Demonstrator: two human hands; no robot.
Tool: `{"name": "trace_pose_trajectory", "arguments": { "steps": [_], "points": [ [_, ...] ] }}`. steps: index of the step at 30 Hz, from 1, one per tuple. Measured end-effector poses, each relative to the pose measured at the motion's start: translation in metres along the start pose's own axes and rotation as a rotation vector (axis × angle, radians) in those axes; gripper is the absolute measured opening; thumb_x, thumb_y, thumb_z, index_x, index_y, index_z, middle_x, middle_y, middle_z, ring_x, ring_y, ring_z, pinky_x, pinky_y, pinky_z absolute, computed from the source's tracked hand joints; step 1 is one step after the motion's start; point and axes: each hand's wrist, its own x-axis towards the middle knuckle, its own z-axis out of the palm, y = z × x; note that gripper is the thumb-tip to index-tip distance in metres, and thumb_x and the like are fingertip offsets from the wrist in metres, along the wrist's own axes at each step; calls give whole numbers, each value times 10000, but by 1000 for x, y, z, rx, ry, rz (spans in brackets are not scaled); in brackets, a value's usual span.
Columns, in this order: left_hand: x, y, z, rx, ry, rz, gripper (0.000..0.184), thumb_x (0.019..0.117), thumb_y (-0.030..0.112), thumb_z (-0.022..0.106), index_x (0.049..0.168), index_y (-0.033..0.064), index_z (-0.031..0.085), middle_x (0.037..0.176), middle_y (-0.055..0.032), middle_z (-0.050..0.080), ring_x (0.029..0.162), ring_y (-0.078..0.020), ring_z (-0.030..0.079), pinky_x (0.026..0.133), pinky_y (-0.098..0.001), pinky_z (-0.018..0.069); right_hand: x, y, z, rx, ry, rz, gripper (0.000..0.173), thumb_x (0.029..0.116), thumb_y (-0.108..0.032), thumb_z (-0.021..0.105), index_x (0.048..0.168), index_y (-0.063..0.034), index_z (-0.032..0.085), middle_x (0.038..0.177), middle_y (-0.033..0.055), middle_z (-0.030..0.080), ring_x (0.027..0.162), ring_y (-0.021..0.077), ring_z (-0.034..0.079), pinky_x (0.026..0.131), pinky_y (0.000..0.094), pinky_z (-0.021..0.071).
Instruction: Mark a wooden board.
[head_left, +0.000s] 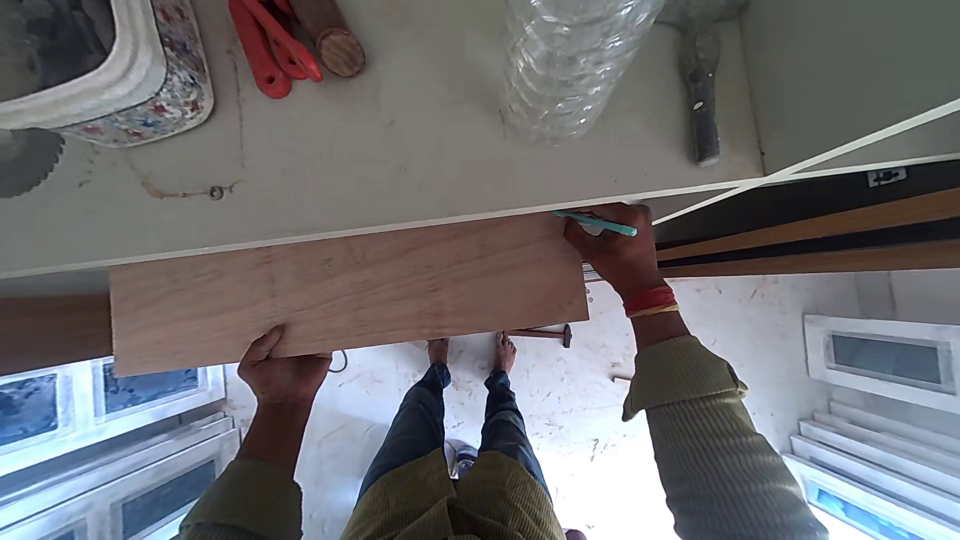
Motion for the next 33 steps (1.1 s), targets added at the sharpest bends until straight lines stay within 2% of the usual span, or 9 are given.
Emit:
{"name": "trace_pose_trajectory", "arguments": {
  "steps": [5,8,11,15,19,25,29,31,33],
  "points": [
    [0,-1,0,-12,-2,-4,282,917,296,515,1128,136,613,1080,-100,709,1003,-249,706,803,-517,597,-4,3,0,67,12,10,157,880,-135,694,980,-68,794,944,72,776,888,95,734,820,284,594],
    [0,0,0,3,-27,3,279,908,290,546,1130,135,616,1055,-98,718,969,-244,716,787,-509,605,-20,-9,-2,78,30,15,188,902,-134,668,1038,-70,782,1018,74,769,943,136,729,844,354,610],
    [0,0,-3,-16,-47,-11,295,903,294,564,1140,126,617,1062,-100,720,974,-246,717,790,-509,606,-67,-44,8,189,98,55,209,900,-152,662,1042,-47,773,1038,82,757,960,159,717,847,386,609],
    [-1,2,1,-10,-27,-19,264,910,279,542,1123,141,614,1046,-81,724,945,-229,723,762,-478,615,-147,-91,38,319,94,187,165,949,-184,672,1025,-92,786,1012,17,762,953,129,721,851,369,626],
    [-5,7,3,-9,-39,-35,220,917,245,523,1083,143,626,1003,-70,736,897,-216,734,733,-457,624,-179,-132,66,444,87,268,203,977,-191,644,1025,-60,791,985,40,771,918,127,727,844,333,622],
    [-17,13,14,-15,60,-107,274,1004,149,367,995,114,639,900,-65,751,805,-192,735,693,-396,625,-129,-195,125,522,-78,168,225,997,-209,637,1080,-41,761,1024,41,769,908,107,731,811,283,631],
    [-12,12,5,-130,84,-189,187,978,91,464,1037,35,633,942,-106,740,869,-218,725,770,-412,614,-72,-244,203,548,-322,107,225,982,-180,622,1091,-24,743,988,27,754,823,62,703,716,233,614],
    [-10,15,2,-162,73,-247,180,977,93,494,1056,34,645,967,-88,737,904,-192,716,809,-392,606,-47,-266,249,520,-413,86,218,966,-152,608,1091,-26,735,951,10,749,826,54,698,736,243,609],
    [-14,28,10,-168,108,-288,175,958,67,474,1047,56,625,933,-42,727,868,-137,705,775,-340,599,-27,-287,294,447,-454,55,221,952,-180,611,1088,-52,730,920,-12,737,814,44,688,731,253,596]
  ]
}}
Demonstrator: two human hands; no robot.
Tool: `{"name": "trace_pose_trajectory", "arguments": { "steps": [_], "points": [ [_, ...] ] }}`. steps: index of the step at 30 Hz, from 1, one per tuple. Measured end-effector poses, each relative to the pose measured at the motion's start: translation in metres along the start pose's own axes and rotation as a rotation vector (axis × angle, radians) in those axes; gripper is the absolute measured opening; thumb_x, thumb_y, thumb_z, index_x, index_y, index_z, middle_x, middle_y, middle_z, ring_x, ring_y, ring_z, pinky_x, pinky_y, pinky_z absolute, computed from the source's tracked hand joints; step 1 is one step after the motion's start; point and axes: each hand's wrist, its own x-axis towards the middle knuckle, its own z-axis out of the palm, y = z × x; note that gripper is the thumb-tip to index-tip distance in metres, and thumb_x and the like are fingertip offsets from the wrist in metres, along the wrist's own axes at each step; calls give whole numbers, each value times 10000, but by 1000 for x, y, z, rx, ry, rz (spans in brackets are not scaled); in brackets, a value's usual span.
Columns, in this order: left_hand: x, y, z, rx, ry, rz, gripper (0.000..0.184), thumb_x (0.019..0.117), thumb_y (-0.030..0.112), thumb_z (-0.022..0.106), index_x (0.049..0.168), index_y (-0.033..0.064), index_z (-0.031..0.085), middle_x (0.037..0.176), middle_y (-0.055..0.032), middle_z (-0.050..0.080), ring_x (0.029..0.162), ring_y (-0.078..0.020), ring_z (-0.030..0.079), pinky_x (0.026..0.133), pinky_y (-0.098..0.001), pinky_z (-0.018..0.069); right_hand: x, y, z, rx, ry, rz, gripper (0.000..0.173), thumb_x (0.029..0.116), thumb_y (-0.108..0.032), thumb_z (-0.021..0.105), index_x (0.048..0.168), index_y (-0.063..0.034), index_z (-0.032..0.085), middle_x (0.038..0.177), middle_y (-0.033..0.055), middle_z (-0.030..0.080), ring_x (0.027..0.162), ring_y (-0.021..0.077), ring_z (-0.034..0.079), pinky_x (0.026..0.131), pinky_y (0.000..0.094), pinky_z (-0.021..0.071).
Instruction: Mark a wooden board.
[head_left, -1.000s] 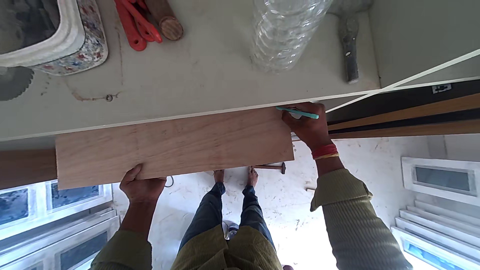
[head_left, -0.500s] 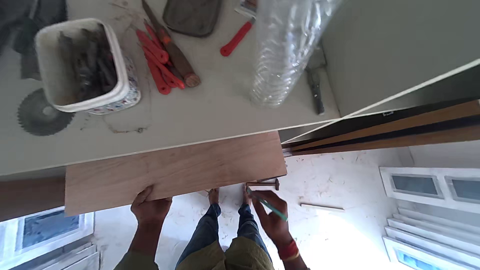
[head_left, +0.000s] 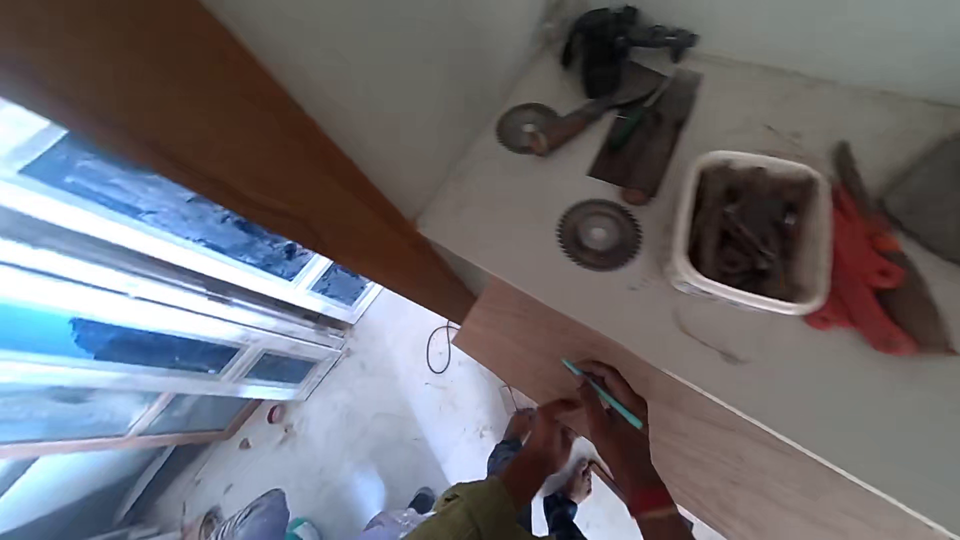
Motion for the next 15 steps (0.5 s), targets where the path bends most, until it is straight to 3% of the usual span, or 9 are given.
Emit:
{"name": "trace_pose_trajectory", "arguments": {
  "steps": [2,7,12,15],
  "points": [
    [-11,13,10,-8,38,-34,173,965,29,439,1077,62,568,904,-12,690,824,-95,683,742,-300,590,33,-6,32,-100,-26,-37,239,948,-199,605,1100,-62,730,940,2,737,831,61,687,749,294,591],
    [-6,19,5,-85,19,-89,233,939,-41,490,1155,43,500,916,-31,656,791,-102,669,702,-280,578,81,-16,85,-209,26,28,246,989,-196,673,1164,-31,727,1126,135,729,1051,207,687,944,449,542],
    [-3,18,0,-133,-8,-92,321,935,-57,514,1239,31,462,1005,-51,651,888,-113,669,781,-299,580,98,-1,109,-222,102,3,291,949,-184,718,1187,-17,705,1119,144,724,1038,199,693,926,412,567],
    [-4,22,1,-123,6,-106,332,944,-53,510,1264,11,454,1028,-59,633,903,-104,650,784,-287,565,94,-13,110,-281,53,43,296,985,-163,685,1229,4,681,1135,202,701,1024,278,681,913,489,539]
  ]
}}
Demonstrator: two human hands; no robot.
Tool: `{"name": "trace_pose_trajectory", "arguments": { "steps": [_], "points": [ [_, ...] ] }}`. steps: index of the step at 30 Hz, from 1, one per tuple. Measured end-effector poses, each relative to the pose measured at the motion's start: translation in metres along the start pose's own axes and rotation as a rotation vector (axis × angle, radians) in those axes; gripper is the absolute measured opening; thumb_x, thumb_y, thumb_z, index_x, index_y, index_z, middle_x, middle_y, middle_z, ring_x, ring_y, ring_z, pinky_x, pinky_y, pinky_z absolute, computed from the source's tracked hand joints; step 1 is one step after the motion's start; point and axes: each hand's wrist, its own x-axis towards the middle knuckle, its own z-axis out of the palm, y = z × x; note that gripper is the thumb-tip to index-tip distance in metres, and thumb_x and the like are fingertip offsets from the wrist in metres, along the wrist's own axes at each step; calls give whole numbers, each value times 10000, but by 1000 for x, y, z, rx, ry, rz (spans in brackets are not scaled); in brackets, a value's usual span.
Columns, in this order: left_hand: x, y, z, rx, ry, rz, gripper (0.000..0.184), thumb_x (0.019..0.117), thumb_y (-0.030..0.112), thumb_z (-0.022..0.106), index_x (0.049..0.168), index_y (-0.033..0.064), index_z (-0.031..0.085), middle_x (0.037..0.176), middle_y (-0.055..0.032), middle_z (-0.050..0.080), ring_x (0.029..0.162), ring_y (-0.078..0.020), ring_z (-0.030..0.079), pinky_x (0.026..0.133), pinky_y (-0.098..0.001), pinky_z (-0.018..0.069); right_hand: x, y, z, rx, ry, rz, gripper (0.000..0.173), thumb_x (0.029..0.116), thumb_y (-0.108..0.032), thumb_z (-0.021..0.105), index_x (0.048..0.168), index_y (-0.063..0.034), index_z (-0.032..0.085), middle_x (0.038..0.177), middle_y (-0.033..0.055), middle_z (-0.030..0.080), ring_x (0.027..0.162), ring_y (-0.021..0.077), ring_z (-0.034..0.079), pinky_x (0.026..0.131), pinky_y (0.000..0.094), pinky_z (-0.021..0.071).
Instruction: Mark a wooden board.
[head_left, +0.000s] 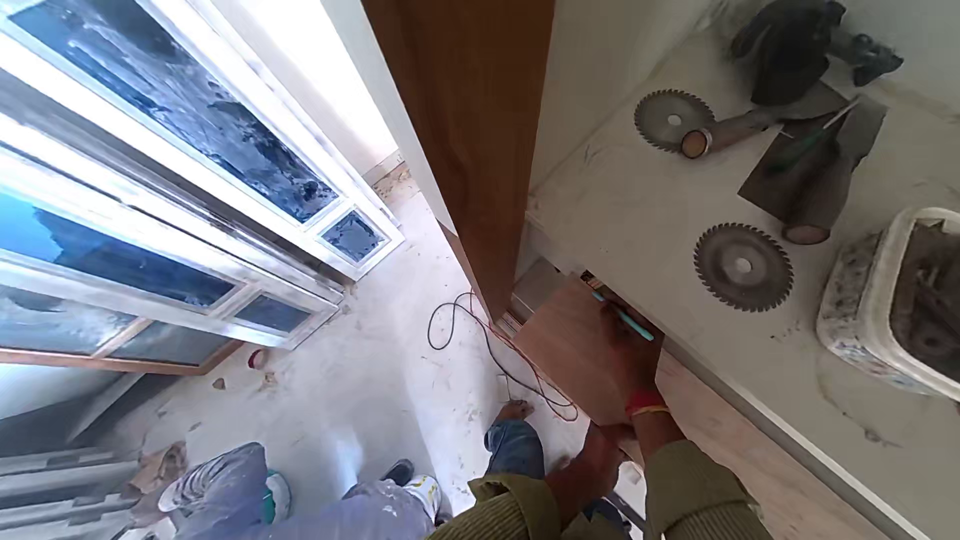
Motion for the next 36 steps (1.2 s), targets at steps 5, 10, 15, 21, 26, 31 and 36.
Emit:
{"name": "trace_pose_trajectory", "arguments": {
  "steps": [5,10,15,21,26,31,36],
  "points": [
    [4,-3,-4,-21,-26,5,342,930,-51,538,1253,30,461,1024,-55,648,912,-112,663,791,-297,570,2,-3,2,-55,-13,-25,254,994,-152,668,1210,-24,705,1091,180,715,953,264,687,858,475,551],
    [0,8,0,21,-8,-36,249,982,-80,490,1213,13,482,1010,-37,622,889,-74,639,764,-250,557,3,-3,5,-25,1,6,246,985,-148,688,1207,-47,718,1123,156,715,959,218,689,849,420,566],
    [-4,11,3,-9,10,-46,265,968,-94,498,1208,15,474,996,-45,625,875,-78,641,759,-253,556,3,-2,5,-23,10,25,253,989,-168,686,1223,-78,720,1109,135,720,923,195,683,819,399,563],
    [8,-2,-6,8,-26,-17,295,925,-47,541,1209,12,491,996,-63,657,879,-121,669,763,-310,580,4,-4,5,-25,0,58,263,989,-181,688,1227,-72,714,1132,127,721,970,188,690,858,395,569],
    [-3,15,2,77,3,-59,225,982,-75,488,1194,4,490,995,-54,623,871,-85,640,755,-262,559,4,-3,6,3,18,33,237,978,-149,694,1198,-66,725,1122,107,726,954,144,691,845,335,571],
    [-6,17,4,61,15,-38,240,978,-90,479,1200,1,485,991,-39,618,863,-57,632,759,-230,552,3,-5,8,-24,30,44,242,982,-164,698,1203,-68,724,1068,116,726,890,153,681,801,342,566],
    [-5,16,3,31,-9,-44,269,962,-91,502,1210,12,476,996,-51,625,876,-79,645,766,-250,561,5,-3,6,-47,5,9,202,982,-153,692,1163,-77,737,1043,106,726,869,148,673,779,347,557]
  ]
}}
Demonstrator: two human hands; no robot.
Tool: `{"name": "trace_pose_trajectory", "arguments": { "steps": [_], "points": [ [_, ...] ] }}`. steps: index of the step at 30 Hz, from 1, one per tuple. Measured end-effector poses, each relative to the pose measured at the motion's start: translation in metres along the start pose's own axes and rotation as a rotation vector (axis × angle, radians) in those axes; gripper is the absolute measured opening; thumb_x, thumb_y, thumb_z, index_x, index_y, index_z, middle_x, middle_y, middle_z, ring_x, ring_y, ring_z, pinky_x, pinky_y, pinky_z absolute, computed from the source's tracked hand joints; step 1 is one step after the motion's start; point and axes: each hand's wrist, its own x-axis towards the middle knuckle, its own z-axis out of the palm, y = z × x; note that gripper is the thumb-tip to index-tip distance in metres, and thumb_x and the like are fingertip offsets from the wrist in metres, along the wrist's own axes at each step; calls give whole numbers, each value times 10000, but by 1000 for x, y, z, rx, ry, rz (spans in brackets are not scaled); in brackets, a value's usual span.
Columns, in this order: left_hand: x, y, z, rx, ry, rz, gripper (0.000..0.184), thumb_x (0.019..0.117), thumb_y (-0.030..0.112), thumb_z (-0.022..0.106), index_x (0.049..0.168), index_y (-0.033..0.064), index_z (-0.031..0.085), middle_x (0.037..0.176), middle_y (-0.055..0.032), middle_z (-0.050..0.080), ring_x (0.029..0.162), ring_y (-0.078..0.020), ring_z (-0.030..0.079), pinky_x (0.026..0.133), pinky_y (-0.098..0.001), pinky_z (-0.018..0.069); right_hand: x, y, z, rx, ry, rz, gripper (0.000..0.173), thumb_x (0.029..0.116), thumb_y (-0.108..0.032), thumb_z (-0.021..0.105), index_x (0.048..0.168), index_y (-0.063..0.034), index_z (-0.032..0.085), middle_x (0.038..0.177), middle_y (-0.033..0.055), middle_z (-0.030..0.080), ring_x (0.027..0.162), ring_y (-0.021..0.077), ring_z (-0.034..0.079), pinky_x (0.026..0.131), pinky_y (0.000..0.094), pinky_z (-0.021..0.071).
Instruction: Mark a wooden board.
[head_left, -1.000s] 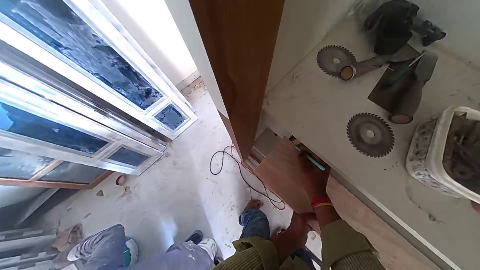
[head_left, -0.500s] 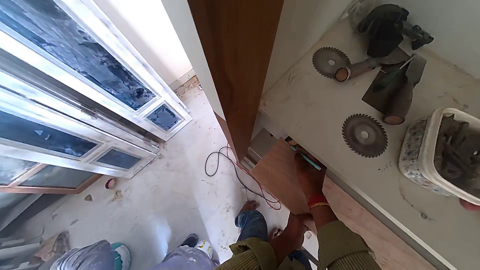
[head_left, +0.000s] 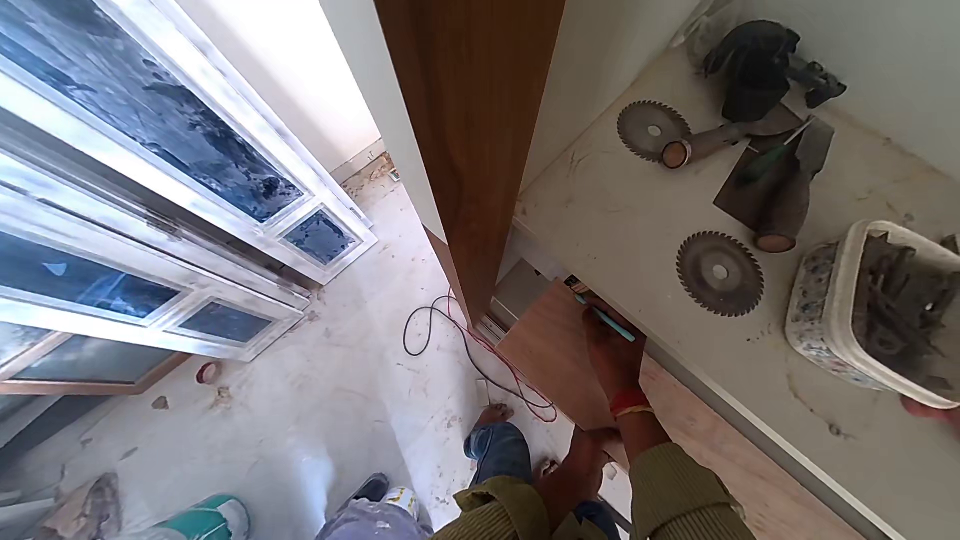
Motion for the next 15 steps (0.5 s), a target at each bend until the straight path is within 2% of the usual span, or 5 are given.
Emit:
{"name": "trace_pose_trajectory", "arguments": {
  "steps": [2,7,9,13,15],
  "points": [
    [-4,6,3,30,9,-8,238,975,-94,483,1189,10,488,975,-38,619,853,-59,636,756,-232,557,0,1,1,6,6,-3,211,980,-148,691,1173,-76,735,1031,103,723,840,135,664,748,323,554],
    [-3,5,2,17,8,-14,239,983,-92,474,1195,17,483,986,-41,621,869,-68,637,772,-244,554,0,3,1,-5,7,-19,217,973,-151,704,1171,-72,738,1062,119,729,889,175,683,791,373,565],
    [-3,5,3,11,13,-19,236,980,-98,474,1184,20,486,984,-39,623,868,-66,636,763,-240,553,0,4,1,-6,1,-23,204,973,-158,700,1159,-88,745,1037,98,730,862,155,675,765,358,561],
    [0,2,0,17,14,-6,252,985,-98,476,1215,5,478,1009,-45,609,885,-67,628,777,-237,553,0,2,1,0,-3,-3,233,983,-161,694,1200,-87,735,1096,110,726,895,152,680,795,347,567],
    [6,-6,-4,5,9,8,255,979,-90,483,1217,1,477,1023,-50,614,900,-74,630,778,-249,556,0,2,0,-18,-14,2,221,987,-165,693,1188,-83,735,1057,124,726,862,183,676,773,388,559]
  ]
}}
